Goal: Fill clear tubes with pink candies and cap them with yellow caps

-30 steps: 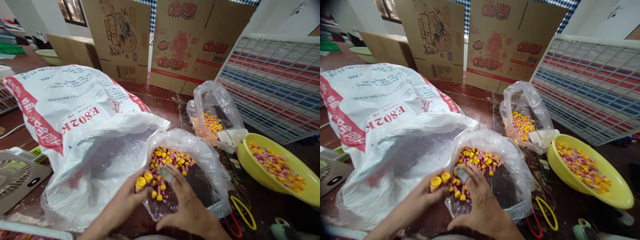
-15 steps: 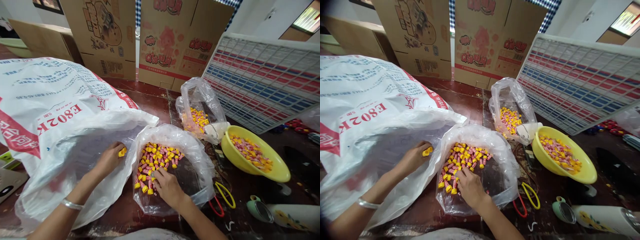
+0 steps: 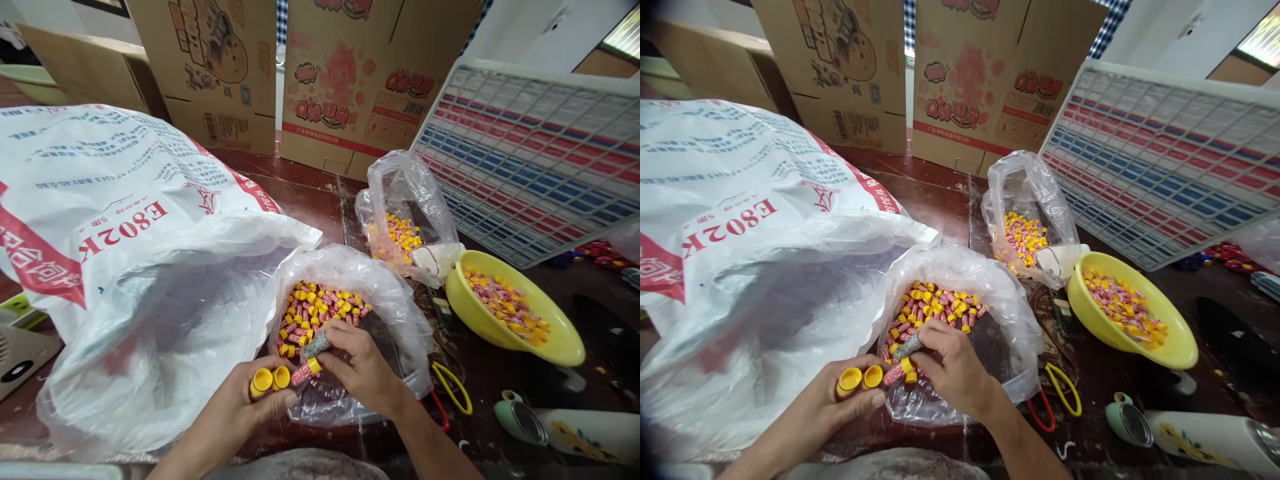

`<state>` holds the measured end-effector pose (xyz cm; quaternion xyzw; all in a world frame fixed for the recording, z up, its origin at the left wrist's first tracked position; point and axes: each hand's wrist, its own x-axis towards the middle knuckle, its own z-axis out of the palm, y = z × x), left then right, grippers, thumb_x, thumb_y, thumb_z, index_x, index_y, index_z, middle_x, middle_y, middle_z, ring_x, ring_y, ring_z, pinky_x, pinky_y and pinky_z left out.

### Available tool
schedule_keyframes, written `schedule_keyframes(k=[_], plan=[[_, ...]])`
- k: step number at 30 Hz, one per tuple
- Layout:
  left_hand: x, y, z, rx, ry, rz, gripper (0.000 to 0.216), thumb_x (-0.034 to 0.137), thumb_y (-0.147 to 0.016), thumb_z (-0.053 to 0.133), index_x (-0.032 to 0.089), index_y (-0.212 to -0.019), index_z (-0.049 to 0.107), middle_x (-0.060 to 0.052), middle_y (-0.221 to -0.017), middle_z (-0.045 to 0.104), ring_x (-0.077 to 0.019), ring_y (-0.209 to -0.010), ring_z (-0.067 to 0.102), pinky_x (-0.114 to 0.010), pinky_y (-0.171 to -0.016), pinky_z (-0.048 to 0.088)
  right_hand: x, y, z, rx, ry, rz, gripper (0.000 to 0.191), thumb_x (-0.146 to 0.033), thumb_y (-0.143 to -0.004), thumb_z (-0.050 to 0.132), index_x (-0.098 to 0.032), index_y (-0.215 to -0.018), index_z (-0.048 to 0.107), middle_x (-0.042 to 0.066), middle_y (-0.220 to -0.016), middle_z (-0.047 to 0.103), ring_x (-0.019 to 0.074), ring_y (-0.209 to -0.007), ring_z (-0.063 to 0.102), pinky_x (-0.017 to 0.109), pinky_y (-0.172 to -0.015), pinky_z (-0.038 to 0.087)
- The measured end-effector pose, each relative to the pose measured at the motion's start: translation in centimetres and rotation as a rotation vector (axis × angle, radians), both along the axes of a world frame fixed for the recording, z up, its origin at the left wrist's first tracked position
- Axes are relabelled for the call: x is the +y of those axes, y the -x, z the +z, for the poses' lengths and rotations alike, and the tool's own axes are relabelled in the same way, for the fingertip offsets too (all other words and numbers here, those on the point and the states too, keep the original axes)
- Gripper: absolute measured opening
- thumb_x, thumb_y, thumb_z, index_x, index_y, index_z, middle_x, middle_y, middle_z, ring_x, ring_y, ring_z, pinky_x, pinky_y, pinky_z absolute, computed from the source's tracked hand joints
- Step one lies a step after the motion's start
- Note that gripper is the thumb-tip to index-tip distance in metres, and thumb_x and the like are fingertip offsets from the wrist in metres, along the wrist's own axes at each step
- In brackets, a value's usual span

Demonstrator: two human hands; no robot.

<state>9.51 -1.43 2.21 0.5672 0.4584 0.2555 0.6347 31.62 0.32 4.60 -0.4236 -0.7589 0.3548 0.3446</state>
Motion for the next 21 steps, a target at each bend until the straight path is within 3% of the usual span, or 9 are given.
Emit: schedule_keyframes(k=[4,6,8,10,13,15,17,19,21], plan=[[-0.3,-0.9,-0.6,-0.152,0.072,0.077,0.040,0.055,-0.076,0.077,0.016,-0.081,0.069,0.001,-0.071,0.058,-0.0140,-0.067,0.047,-0.023,-0.061,0.037,-0.9,0.5,-0.3,-0.044,-0.098,-0.038,0.026,-0.029,-0.099,0.059,-0.021,-0.074,0.054,-0.002,-0.071,0.057,0.0148,-0.069,0.056,0.026,-0.068,0.048],[-0.6,-1.2,-1.0,-0.264,0.134,0.161,0.039,0.053,-0.075,0.079,0.016,-0.079,0.069,0.001,-0.071,0.060,-0.0141,-0.067,0.049,-0.023,-0.063,0.040,-1.6,0.6,-0.5,-0.088,-0.157,0.011,0.026,-0.044,-0.097,0.065,-0.019,-0.090,0.063,0.004,-0.086,0.067,0.0196,-0.085,0.065,0.031,-0.081,0.055],[-0.9,-1.5,-1.3,-0.368,0.220,0.242,0.039,0.052,-0.073,0.082,0.016,-0.084,0.070,-0.001,-0.077,0.065,-0.0161,-0.072,0.055,-0.025,-0.068,0.045,-2.3,1.0,-1.1,-0.161,-0.236,0.042,0.054,-0.058,-0.084,0.075,-0.016,-0.116,0.062,0.013,-0.112,0.070,0.0276,-0.110,0.066,0.040,-0.099,0.055],[-1.1,-1.8,-1.6,-0.434,0.296,0.291,0.042,0.051,-0.071,0.084,0.016,-0.090,0.072,-0.003,-0.082,0.070,-0.0191,-0.078,0.060,-0.028,-0.074,0.048,-2.9,1.6,-2.1,-0.223,-0.354,-0.016,0.078,-0.060,-0.075,0.083,-0.015,-0.131,0.053,0.018,-0.126,0.066,0.0330,-0.121,0.063,0.047,-0.105,0.053],[-1.6,-2.3,-1.4,-0.524,0.341,0.298,0.045,0.051,-0.071,0.084,0.015,-0.096,0.074,-0.005,-0.084,0.072,-0.0200,-0.080,0.063,-0.029,-0.077,0.050,-3.2,2.9,-3.5,-0.247,-0.519,-0.115,0.066,-0.050,-0.078,0.081,-0.018,-0.128,0.052,0.017,-0.118,0.068,0.0345,-0.114,0.067,0.050,-0.097,0.058],[-2.2,-2.4,-1.0,-0.575,0.330,0.289,0.046,0.053,-0.071,0.084,0.015,-0.094,0.075,-0.004,-0.082,0.071,-0.0182,-0.076,0.063,-0.029,-0.075,0.050,-3.3,3.6,-4.0,-0.236,-0.577,-0.105,0.058,-0.045,-0.081,0.079,-0.019,-0.125,0.053,0.015,-0.113,0.070,0.0340,-0.108,0.069,0.050,-0.093,0.060],[-2.8,-1.7,-0.6,-0.572,0.294,0.322,0.048,0.055,-0.066,0.086,0.015,-0.090,0.074,-0.003,-0.078,0.069,-0.0169,-0.072,0.062,-0.029,-0.074,0.050,-3.0,3.8,-4.1,-0.240,-0.580,-0.011,0.062,-0.047,-0.080,0.079,-0.020,-0.130,0.053,0.016,-0.117,0.070,0.0357,-0.110,0.069,0.051,-0.094,0.059],[-3.9,0.4,-0.1,-0.505,0.239,0.412,0.045,0.050,-0.064,0.088,0.015,-0.088,0.074,-0.002,-0.077,0.068,-0.0161,-0.071,0.060,-0.027,-0.071,0.049,-2.4,3.3,-4.3,-0.276,-0.547,0.128,0.083,-0.057,-0.074,0.081,-0.020,-0.141,0.049,0.018,-0.130,0.065,0.0404,-0.120,0.064,0.054,-0.095,0.058],[-5.7,3.9,0.4,-0.244,0.090,0.514,0.034,0.043,-0.071,0.084,0.017,-0.090,0.074,-0.003,-0.081,0.070,-0.0177,-0.076,0.062,-0.025,-0.073,0.047,-1.5,1.8,-5.1,-0.342,-0.493,0.167,0.097,-0.065,-0.071,0.079,-0.022,-0.151,0.043,0.020,-0.139,0.060,0.0429,-0.126,0.060,0.053,-0.093,0.059]])
